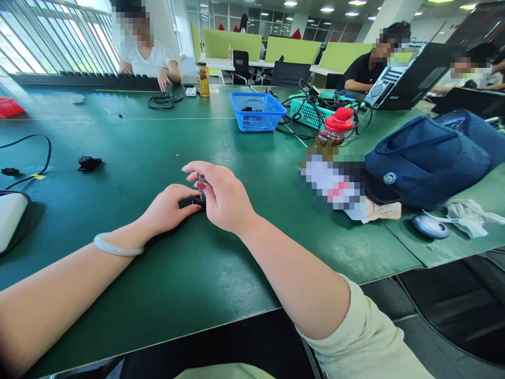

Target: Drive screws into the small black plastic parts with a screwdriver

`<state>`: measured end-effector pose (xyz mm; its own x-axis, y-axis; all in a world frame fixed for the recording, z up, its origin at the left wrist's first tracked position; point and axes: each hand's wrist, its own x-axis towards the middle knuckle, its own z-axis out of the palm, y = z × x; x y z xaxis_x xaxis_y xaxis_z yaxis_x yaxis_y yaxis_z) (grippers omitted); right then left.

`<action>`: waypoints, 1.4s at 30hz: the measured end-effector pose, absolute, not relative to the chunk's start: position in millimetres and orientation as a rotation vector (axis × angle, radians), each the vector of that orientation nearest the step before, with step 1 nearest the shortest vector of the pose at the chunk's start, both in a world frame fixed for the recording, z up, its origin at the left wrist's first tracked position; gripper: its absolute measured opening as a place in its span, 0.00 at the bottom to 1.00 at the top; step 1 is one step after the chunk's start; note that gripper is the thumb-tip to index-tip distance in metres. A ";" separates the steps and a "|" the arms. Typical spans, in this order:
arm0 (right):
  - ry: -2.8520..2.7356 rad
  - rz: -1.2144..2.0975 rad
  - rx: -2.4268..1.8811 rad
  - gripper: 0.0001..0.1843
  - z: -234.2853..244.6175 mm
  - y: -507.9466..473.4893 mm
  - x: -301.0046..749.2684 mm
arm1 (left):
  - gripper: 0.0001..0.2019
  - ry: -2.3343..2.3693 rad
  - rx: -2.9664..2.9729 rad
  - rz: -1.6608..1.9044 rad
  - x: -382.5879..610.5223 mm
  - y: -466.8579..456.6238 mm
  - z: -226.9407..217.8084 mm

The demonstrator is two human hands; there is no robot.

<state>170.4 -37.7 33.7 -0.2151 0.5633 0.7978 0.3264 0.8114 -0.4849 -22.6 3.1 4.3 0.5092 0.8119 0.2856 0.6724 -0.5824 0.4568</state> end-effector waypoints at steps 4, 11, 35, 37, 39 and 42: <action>-1.840 0.254 -0.691 0.18 33.8 -38.9 170.7 | 0.14 1.255 2.462 0.672 -22.6 2.7 4.5; -1.873 0.223 -0.675 0.19 32.8 -38.7 170.8 | 0.15 1.269 2.465 0.648 -21.2 1.3 5.7; -2.144 0.109 -0.609 0.18 55.6 -43.7 184.2 | 0.12 1.272 2.395 0.677 -22.4 0.2 2.1; -2.149 0.093 -0.599 0.15 55.1 -43.5 183.5 | 0.12 1.225 2.409 0.696 -22.1 -0.5 3.2; -2.154 0.084 -0.622 0.10 54.2 -42.5 182.5 | 0.12 1.201 2.427 0.690 -21.8 -0.6 4.3; -2.152 0.080 -0.673 0.05 52.4 -40.4 182.0 | 0.11 1.220 2.430 0.645 -21.8 0.3 5.2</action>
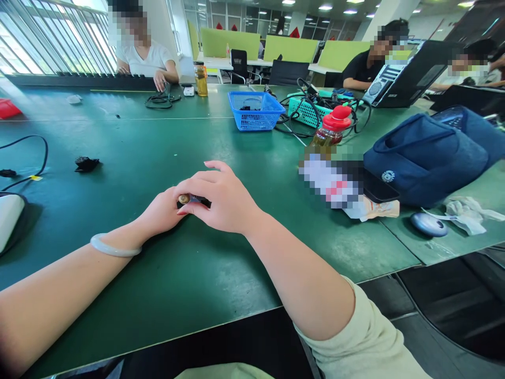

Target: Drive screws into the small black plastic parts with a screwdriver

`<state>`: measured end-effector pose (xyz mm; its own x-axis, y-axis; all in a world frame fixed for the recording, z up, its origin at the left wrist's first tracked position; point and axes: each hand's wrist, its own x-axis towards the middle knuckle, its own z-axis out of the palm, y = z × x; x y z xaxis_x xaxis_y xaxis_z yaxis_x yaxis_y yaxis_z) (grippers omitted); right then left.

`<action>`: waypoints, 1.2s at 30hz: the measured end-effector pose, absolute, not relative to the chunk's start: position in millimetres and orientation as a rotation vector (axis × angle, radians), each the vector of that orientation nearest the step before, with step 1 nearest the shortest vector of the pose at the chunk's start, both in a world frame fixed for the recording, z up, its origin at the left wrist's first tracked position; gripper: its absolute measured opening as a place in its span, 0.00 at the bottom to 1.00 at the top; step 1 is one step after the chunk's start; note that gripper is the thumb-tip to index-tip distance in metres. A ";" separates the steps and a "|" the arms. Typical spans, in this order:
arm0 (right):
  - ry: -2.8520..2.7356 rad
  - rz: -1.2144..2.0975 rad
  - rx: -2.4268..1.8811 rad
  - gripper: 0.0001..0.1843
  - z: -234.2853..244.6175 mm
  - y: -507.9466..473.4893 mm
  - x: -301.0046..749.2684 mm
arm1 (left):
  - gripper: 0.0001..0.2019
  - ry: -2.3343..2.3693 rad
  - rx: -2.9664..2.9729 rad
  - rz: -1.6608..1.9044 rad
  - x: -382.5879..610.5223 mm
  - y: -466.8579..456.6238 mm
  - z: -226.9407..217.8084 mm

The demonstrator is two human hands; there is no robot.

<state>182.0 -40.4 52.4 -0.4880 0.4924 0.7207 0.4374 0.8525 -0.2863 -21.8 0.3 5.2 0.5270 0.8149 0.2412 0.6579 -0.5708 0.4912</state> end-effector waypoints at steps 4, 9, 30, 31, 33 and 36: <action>-2.105 0.085 -0.727 0.15 50.4 -39.8 183.3 | 0.13 1.276 2.404 0.627 -21.9 1.1 5.0; -2.020 0.108 -0.697 0.27 51.2 -41.8 185.1 | 0.15 1.296 2.384 0.585 -22.2 1.2 4.4; -2.025 0.041 -0.678 0.22 48.8 -40.3 186.0 | 0.17 1.280 2.365 0.560 -20.8 0.6 6.7; -2.033 0.040 -0.679 0.22 48.9 -40.5 186.0 | 0.17 1.283 2.367 0.562 -20.6 0.4 7.0; -2.050 0.034 -0.680 0.22 49.1 -40.9 186.0 | 0.16 1.288 2.373 0.565 -20.2 0.1 6.9; -2.071 0.030 -0.680 0.21 49.8 -41.6 185.7 | 0.14 1.288 2.388 0.562 -20.1 0.1 6.6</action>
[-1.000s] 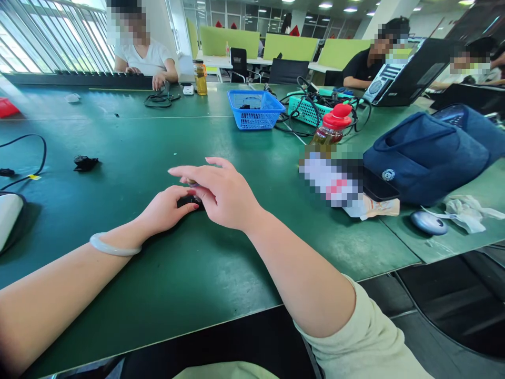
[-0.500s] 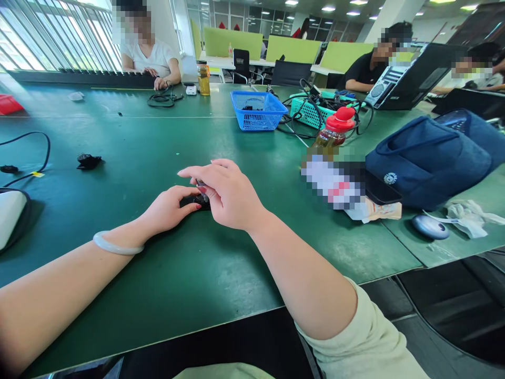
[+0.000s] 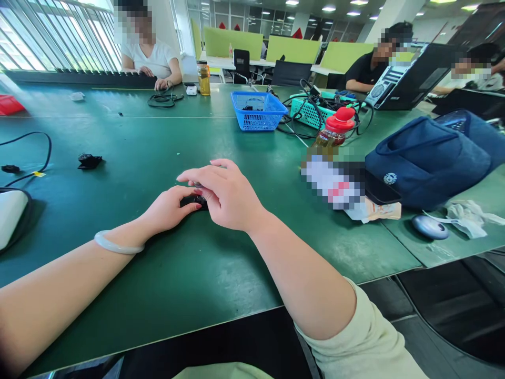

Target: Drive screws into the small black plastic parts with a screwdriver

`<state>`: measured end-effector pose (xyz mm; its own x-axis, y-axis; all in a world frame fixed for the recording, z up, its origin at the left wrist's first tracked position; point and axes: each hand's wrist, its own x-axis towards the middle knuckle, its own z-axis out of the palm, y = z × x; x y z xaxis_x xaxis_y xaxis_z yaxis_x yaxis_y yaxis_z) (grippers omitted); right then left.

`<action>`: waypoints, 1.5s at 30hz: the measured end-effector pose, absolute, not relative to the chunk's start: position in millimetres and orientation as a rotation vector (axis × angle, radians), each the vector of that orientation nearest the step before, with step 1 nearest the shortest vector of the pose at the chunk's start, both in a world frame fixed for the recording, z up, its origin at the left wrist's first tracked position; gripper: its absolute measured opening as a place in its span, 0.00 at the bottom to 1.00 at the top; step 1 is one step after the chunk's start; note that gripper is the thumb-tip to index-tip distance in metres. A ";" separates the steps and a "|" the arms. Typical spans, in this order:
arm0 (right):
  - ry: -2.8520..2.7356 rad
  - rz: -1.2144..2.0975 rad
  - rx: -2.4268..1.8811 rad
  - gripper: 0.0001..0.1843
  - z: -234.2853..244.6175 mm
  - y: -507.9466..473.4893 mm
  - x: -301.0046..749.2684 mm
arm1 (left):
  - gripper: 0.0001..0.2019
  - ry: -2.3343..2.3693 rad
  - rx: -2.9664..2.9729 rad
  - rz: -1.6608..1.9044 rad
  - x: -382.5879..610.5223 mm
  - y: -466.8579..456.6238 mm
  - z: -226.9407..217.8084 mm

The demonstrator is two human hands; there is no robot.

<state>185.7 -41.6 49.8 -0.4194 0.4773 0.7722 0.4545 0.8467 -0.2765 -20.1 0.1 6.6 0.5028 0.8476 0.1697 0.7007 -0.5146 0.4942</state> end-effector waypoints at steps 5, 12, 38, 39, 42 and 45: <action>-2.089 0.040 -0.683 0.17 52.5 -41.6 184.6 | 0.13 1.248 2.385 0.576 -20.2 0.0 8.5; -2.046 0.090 -0.735 0.17 51.4 -42.2 184.4 | 0.14 1.322 2.376 0.558 -20.6 -0.8 8.1; -2.128 0.133 -0.763 0.12 52.5 -42.2 182.0 | 0.13 1.272 2.411 0.600 -20.4 0.0 7.4; -2.124 0.133 -0.761 0.16 52.8 -42.6 182.3 | 0.13 1.286 2.400 0.588 -20.2 -0.2 7.8; -2.130 0.146 -0.762 0.23 53.4 -42.9 182.6 | 0.14 1.315 2.379 0.566 -19.6 -0.6 9.0; -2.134 0.149 -0.755 0.23 53.6 -42.0 182.1 | 0.15 1.321 2.371 0.559 -19.5 -0.8 9.3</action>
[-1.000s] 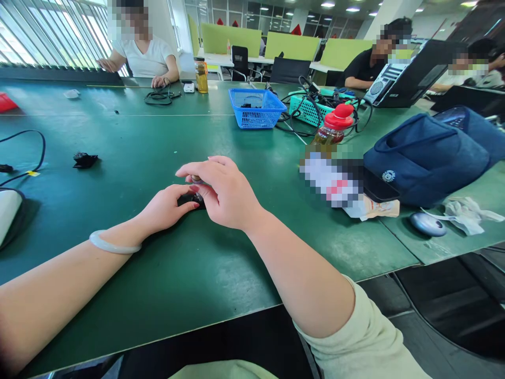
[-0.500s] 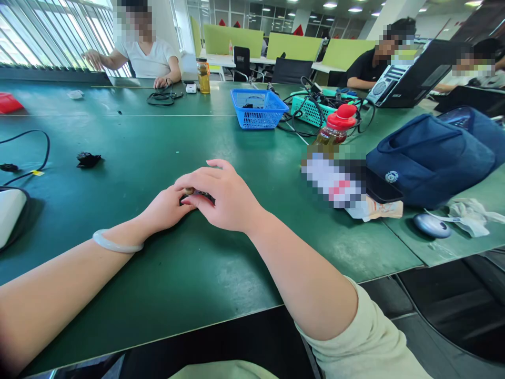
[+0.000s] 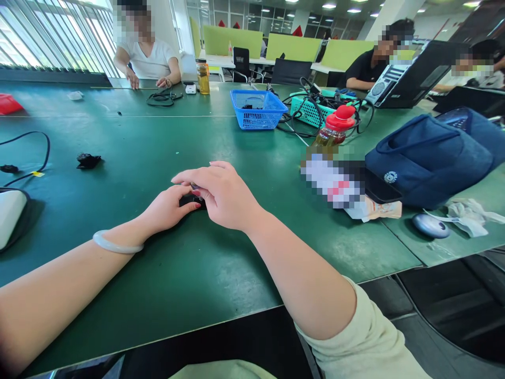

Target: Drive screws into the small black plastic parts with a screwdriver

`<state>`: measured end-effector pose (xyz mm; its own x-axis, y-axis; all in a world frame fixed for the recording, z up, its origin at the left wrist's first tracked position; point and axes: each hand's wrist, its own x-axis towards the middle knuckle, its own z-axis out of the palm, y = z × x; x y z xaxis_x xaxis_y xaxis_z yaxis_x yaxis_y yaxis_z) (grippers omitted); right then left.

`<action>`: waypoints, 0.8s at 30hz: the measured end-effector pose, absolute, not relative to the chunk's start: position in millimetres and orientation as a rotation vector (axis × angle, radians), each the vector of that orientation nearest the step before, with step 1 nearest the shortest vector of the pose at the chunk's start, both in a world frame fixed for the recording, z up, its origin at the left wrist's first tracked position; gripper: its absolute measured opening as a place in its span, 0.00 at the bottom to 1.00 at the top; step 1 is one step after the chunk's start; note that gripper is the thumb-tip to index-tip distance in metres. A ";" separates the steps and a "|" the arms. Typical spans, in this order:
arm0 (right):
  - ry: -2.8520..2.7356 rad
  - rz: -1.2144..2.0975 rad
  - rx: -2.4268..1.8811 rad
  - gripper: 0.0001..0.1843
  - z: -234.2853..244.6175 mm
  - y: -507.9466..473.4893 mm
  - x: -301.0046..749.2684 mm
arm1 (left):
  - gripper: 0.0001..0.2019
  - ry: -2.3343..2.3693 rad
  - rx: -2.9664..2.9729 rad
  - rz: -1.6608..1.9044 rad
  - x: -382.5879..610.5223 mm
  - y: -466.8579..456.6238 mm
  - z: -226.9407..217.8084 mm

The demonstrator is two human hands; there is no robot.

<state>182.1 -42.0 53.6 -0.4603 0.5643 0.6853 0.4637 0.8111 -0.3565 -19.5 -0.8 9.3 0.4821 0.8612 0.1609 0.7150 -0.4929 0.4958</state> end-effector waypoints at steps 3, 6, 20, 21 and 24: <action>-2.095 0.129 -0.804 0.15 53.5 -40.8 181.8 | 0.14 1.319 2.384 0.556 -20.1 -0.6 8.5; -2.019 0.110 -0.887 0.05 52.7 -39.0 182.2 | 0.13 1.306 2.393 0.551 -20.9 0.0 7.3; -1.612 0.231 -1.151 0.08 45.9 -28.0 182.8 | 0.15 1.353 2.357 0.556 -20.8 -0.2 10.3; -1.583 0.239 -1.165 0.09 44.9 -26.2 183.9 | 0.15 1.359 2.355 0.554 -20.6 -0.3 10.7; -1.511 0.269 -1.206 0.10 40.8 -19.5 187.5 | 0.16 1.375 2.353 0.544 -19.9 -0.4 11.1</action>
<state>187.5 -19.5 40.8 0.1517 0.7840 0.6019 0.5286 0.4502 -0.7197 -19.9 -0.4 11.1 0.4523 0.8800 0.1453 0.7412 -0.4615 0.4875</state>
